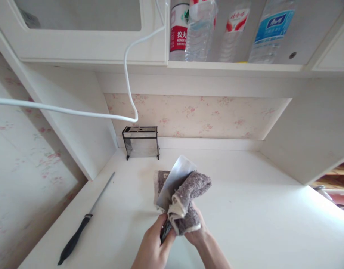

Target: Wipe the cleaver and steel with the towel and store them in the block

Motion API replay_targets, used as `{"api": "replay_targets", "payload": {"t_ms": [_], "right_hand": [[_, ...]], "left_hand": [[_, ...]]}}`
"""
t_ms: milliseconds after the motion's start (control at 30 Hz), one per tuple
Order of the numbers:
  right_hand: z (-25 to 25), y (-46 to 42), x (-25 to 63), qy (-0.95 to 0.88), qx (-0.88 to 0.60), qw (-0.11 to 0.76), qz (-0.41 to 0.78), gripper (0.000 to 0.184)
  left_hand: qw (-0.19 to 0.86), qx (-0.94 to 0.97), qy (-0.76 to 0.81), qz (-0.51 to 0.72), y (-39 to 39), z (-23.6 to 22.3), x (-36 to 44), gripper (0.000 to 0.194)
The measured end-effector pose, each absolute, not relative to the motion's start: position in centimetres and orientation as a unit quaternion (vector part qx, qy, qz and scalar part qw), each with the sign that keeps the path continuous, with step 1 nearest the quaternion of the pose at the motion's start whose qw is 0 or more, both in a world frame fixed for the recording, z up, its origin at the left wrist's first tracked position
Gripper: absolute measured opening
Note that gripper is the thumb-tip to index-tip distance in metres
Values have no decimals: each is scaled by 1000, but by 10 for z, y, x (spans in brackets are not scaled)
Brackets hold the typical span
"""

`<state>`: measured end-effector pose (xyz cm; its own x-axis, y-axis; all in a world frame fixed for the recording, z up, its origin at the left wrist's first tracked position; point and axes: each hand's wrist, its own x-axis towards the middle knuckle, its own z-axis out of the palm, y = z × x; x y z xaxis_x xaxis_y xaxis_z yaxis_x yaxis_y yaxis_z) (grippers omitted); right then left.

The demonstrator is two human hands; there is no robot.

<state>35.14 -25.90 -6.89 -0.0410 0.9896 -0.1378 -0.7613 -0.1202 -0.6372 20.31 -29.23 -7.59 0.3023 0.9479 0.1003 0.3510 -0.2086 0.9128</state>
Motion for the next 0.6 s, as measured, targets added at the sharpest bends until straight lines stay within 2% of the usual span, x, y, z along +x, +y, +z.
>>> {"api": "replay_targets", "payload": {"t_ms": [167,333,500,600], "right_hand": [[-66,-265,341,-201,-337,634,666,38],[-64,-257,339,-174,-428,652,601,33],[-58,-230,370,-114,-407,695,582,36],[-56,-211,392,-133,-404,727,539,29]], "left_hand": [[410,712,469,325,-298,-78,206,25],[411,711,487,296,-306,-70,206,27],[379,747,487,246,-312,-54,191,24],[390,749,480,240,-313,-51,181,26]]}}
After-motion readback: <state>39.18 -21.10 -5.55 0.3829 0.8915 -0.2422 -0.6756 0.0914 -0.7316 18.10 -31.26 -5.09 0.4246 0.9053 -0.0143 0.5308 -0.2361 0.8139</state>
